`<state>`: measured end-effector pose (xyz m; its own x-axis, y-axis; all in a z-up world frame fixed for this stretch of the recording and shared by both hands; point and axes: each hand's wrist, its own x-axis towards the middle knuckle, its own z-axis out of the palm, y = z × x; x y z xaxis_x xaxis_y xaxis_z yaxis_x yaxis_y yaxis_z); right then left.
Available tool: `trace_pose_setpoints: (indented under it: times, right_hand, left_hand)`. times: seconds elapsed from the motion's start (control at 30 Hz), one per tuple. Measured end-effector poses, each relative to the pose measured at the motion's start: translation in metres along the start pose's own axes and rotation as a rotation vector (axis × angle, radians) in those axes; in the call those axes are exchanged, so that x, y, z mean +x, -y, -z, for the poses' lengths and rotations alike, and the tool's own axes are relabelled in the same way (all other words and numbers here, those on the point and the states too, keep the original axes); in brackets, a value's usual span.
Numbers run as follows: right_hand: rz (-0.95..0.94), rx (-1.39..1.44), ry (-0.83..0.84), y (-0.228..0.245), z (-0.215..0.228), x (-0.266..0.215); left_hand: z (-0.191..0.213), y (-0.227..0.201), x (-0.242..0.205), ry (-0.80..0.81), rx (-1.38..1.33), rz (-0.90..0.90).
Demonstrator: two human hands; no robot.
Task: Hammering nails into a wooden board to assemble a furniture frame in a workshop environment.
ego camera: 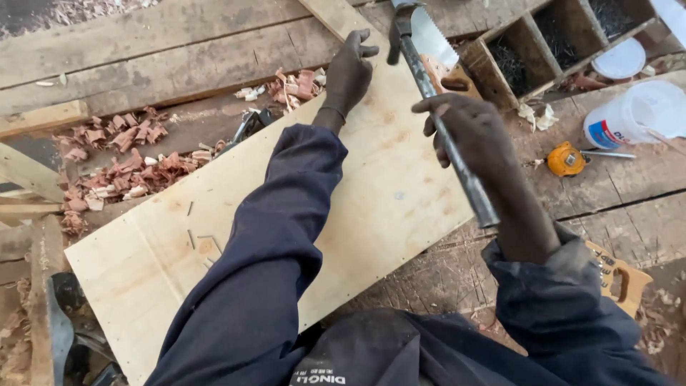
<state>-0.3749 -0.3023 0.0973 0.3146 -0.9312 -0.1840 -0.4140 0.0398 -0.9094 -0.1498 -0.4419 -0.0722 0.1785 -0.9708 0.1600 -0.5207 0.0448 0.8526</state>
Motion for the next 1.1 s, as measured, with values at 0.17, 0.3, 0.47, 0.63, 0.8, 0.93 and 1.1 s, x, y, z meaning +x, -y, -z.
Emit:
trace_pose_setpoints:
  times: [0.17,0.3,0.47,0.63,0.8,0.93,1.1]
  right_hand:
    - [0.217,0.461,-0.02,0.036,0.012,0.02]
    - [0.582,-0.274,-0.309,0.015,0.005,0.09]
    - [0.587,0.044,-0.26,0.027,-0.032,0.19]
    - [0.362,0.274,-0.095,0.034,-0.056,0.253]
    - [0.165,0.021,0.064,0.072,-0.076,0.241]
    - [0.207,0.051,0.097,0.065,-0.071,0.251]
    - [0.242,0.467,0.138,0.058,-0.054,0.259]
  left_hand:
    - [-0.004,0.013,0.001,-0.022,-0.109,-0.005]
    - [0.0,0.006,-0.001,-0.026,-0.135,0.009]
    - [0.002,0.004,-0.001,-0.028,-0.173,0.014]
    - [0.0,0.003,0.002,-0.056,-0.193,-0.073]
    - [-0.012,0.03,0.001,-0.077,-0.099,-0.165]
    - [-0.007,0.023,0.002,-0.025,-0.157,-0.129]
    - [-0.005,0.02,-0.002,-0.003,-0.133,-0.074]
